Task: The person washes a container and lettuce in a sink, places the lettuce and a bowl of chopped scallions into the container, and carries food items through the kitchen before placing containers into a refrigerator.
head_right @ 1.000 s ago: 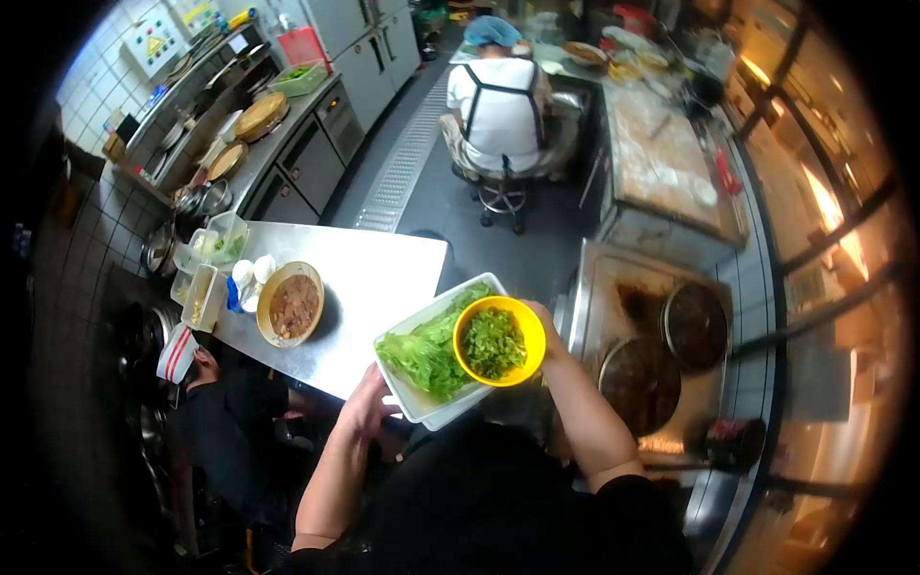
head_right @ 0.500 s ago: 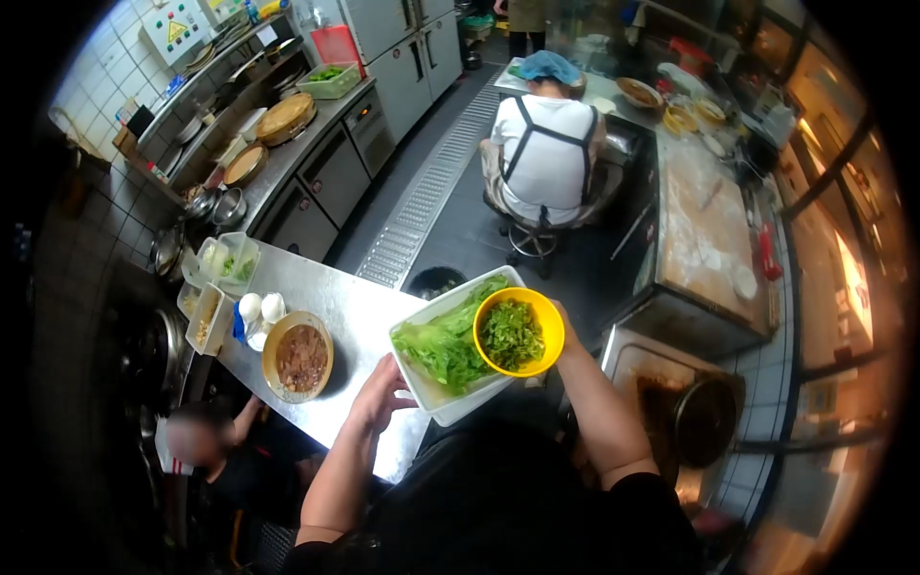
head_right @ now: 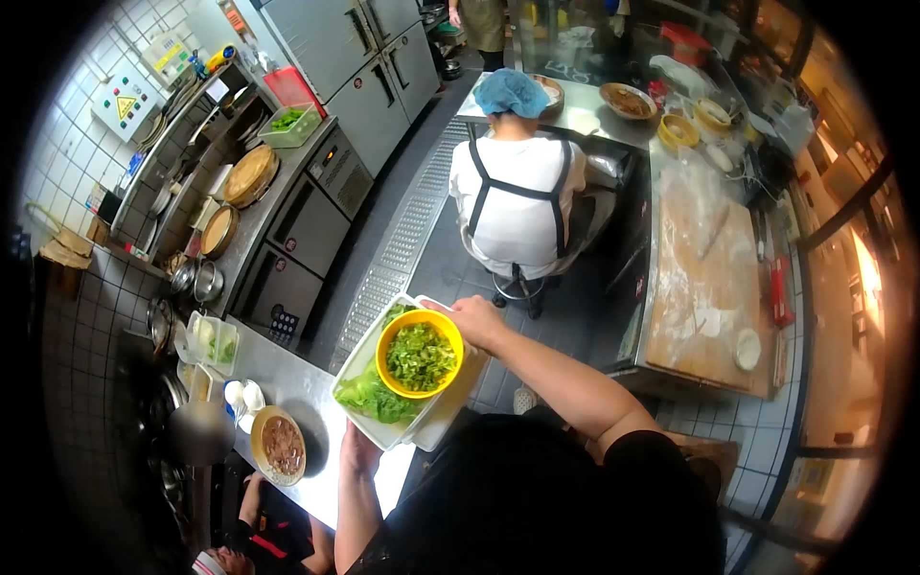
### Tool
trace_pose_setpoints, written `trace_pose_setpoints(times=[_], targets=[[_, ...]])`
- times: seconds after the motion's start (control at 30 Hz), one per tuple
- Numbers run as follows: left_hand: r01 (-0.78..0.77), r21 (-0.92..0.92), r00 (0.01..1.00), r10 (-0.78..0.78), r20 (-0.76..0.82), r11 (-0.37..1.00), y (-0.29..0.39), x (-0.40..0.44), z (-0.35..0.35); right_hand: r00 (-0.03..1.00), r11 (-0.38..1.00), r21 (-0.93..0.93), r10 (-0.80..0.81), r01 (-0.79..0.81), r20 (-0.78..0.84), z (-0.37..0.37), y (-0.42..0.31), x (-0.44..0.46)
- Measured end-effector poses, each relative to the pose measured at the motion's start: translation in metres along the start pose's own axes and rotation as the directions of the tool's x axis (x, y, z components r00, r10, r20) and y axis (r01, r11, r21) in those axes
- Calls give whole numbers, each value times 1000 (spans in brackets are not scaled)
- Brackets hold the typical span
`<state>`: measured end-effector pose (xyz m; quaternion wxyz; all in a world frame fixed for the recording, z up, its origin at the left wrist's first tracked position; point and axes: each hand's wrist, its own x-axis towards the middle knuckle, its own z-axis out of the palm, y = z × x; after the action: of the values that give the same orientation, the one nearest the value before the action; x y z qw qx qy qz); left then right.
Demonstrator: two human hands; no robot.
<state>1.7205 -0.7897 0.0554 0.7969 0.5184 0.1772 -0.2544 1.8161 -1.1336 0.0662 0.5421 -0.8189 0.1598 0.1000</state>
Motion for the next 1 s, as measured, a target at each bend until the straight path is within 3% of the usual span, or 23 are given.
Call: trace_pose_setpoints(times=[0.13, 0.27, 0.4, 0.5, 0.53, 0.63, 0.73, 1.0], targets=[[1, -23, 998, -3, -62, 1000, 24, 24, 26, 997, 1000, -11, 26, -25, 72, -9, -10, 52], [-14, -11, 997, 14, -72, 1000, 34, 68, 26, 995, 991, 136, -14, 1, 95, -2, -4, 105], [-52, -1, 996, 51, -66, 999, 63, 110, 23, 991, 990, 139, -25, 6, 131, 5, -18, 166], [-77, 1, 995, 77, -61, 997, 83, 151, 23, 980, 992, 70, -118, 108, 161, 6, -15, 218], [-73, -16, 995, 72, -75, 997, 98, 156, 17, 977, 993, -33, -108, 116, 184, 4, -53, 216], [-77, -38, 994, 74, -79, 996, 129, 191, 31, 983, 981, 179, -97, 69, 153, 13, -44, 270], [-69, -52, 996, 66, -62, 996, 154, 223, 43, 975, 974, 224, -66, 17, 211, 7, -52, 317], [-50, -40, 996, 47, -72, 998, 219, 312, 56, 985, 989, 84, -133, 123, 114, -11, -123, 394]])
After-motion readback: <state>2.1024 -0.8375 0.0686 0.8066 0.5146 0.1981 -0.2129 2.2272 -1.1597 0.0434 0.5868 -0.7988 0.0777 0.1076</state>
